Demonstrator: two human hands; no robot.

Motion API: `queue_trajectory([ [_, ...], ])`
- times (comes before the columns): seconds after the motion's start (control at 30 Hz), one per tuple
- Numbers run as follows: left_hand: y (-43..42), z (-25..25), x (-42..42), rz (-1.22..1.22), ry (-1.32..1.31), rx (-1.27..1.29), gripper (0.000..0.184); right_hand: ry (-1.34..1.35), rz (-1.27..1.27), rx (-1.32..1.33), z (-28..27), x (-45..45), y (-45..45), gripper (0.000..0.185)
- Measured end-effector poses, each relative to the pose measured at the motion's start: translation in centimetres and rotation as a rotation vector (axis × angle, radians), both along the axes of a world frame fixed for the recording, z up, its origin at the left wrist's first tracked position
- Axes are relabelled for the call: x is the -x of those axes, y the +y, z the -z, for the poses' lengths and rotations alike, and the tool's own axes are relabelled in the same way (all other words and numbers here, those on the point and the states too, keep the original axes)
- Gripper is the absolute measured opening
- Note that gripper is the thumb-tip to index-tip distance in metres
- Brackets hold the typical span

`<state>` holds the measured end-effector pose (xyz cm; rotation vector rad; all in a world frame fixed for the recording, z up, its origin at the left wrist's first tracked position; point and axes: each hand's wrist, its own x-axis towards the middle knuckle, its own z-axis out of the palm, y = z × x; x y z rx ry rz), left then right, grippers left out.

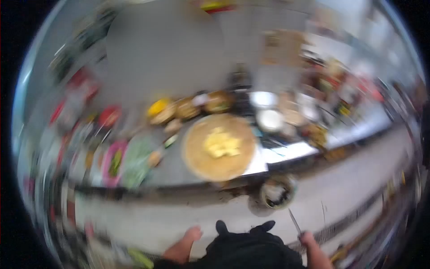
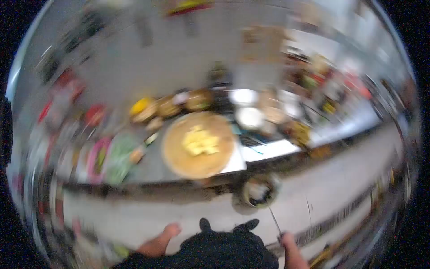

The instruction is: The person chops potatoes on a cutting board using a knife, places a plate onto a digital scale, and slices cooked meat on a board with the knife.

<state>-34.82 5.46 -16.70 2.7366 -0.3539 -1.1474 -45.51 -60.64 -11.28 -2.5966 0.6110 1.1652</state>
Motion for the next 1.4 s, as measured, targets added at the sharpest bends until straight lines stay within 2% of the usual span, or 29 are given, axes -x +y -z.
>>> queue_trajectory([
  [0.03, 2.6, 0.0, 0.8, 0.381, -0.064, -0.018, 0.033, -0.073, 0.225, -0.044, -2.7, -1.3, 2.9, 0.038],
  [0.07, 4.7, 1.3, 1.5, 0.35, -0.07, 0.0, 0.028, -0.171, 0.096, -0.015, -4.6, -2.1, 4.9, 0.034],
  [0.1, 7.3, 3.7, 1.1, 0.657, 0.006, -0.016, 0.027, -0.197, 0.096, -0.027, -7.0, -2.8, 6.8, 0.039],
  [0.17, 7.5, 0.2, 0.8, 0.087, 0.272, 0.063, 0.026, -0.192, 0.248, -0.029, -12.9, -4.1, 10.0, 0.033],
  [0.2, 6.1, -2.9, 0.4, -0.031, 0.313, 0.077, 0.026, -0.195, 0.307, -0.028, -13.1, -3.3, 10.4, 0.033],
  [0.27, 4.4, -5.9, -0.5, -0.084, 0.31, 0.099, 0.026, -0.241, 0.251, -0.038, -12.7, -2.2, 10.6, 0.04],
  [0.37, 4.2, 3.1, -5.6, 0.404, 0.075, 0.037, 0.025, -0.206, 0.285, -0.05, -12.0, 0.9, 9.4, 0.042],
  [0.43, 1.4, 3.5, -9.8, 0.21, -0.004, 0.108, 0.029, -0.195, 0.338, -0.049, -10.7, 3.6, 7.4, 0.042],
  [0.5, -4.1, -1.0, -12.3, -0.048, -0.234, 0.059, 0.03, -0.096, 0.356, -0.072, -7.4, 7.6, 4.4, 0.04],
  [0.53, -7.4, -2.6, -13.1, -0.032, -0.24, 0.062, 0.03, -0.103, 0.371, -0.072, -4.8, 10.0, 2.8, 0.04],
  [0.6, -13.0, -4.5, -14.4, -0.184, -0.215, 0.055, 0.034, 0.095, 0.264, -0.047, 0.2, 14.9, -0.4, 0.033],
  [0.63, -15.6, -4.8, -14.2, -0.165, -0.221, 0.056, 0.034, 0.105, 0.411, -0.093, -0.2, 17.3, -1.6, 0.033],
  [0.67, -18.3, -4.8, -13.8, -0.114, -0.227, 0.097, 0.036, 0.116, 0.558, -0.137, -0.4, 19.8, -2.7, 0.033],
  [0.73, -23.8, -4.5, -13.0, -0.044, -0.23, 0.134, 0.038, 0.176, 0.569, -0.149, 0.5, 24.2, -5.3, 0.036],
  [0.8, -29.2, -4.4, -11.4, 0.093, -0.054, 0.137, 0.043, 0.241, 0.608, -0.154, 3.1, 29.6, -6.9, 0.04],
  [0.83, -31.5, -4.3, -10.8, 0.103, -0.045, 0.137, 0.043, 0.24, 0.656, -0.152, 4.5, 31.4, -7.9, 0.04],
  [0.9, -36.2, -4.0, -10.1, 0.344, 0.054, 0.002, 0.046, 0.32, 0.901, -0.111, 1.6, 31.9, -9.2, 0.044],
  [0.97, -40.5, -4.4, -10.0, 0.394, 0.101, -0.023, 0.05, 0.346, 0.96, -0.182, 2.2, 33.5, -11.3, 0.046],
  [1.0, -42.6, -4.4, -10.4, 0.453, 0.125, -0.023, 0.044, 0.352, 0.977, -0.185, 2.5, 33.8, -12.3, 0.046],
  [1.03, -44.6, -4.4, -11.1, 0.516, 0.151, -0.026, 0.038, 0.246, 0.871, -0.153, 2.9, 34.0, -13.0, 0.045],
  [1.07, -46.5, -3.5, -12.7, 0.479, 0.22, -0.078, 0.047, 0.142, 0.776, -0.12, 2.8, 33.9, -13.5, 0.045],
  [1.1, -48.9, -3.6, -14.2, 0.518, 0.23, -0.084, 0.047, 0.152, 0.815, -0.123, 2.7, 33.5, -14.3, 0.045],
  [1.17, -54.1, -3.8, -17.3, 0.491, 0.219, -0.132, 0.051, 0.262, 1.102, -0.266, 2.3, 32.1, -17.0, 0.038],
  [1.23, -58.0, 3.2, -22.4, 0.993, 0.216, -0.239, 0.057, 0.262, 1.119, -0.313, 1.6, 31.2, -19.8, 0.037],
  [1.27, -61.2, 4.1, -24.0, 1.234, 0.192, -0.25, 0.061, 0.256, 1.103, -0.361, 3.5, 31.6, -20.8, 0.036],
  [1.3, -64.9, 4.8, -26.7, 1.259, 0.191, -0.247, 0.061, 0.218, 1.043, -0.365, 4.8, 32.1, -21.4, 0.035],
  [1.33, -69.6, 4.0, -29.3, 1.091, 0.289, -0.215, 0.052, 0.181, 0.982, -0.366, 7.6, 33.5, -21.7, 0.035],
  [1.4, -78.0, 4.5, -32.3, 0.739, 0.489, -0.15, 0.038, 0.15, 0.944, -0.359, 8.8, 34.6, -23.6, 0.035],
])
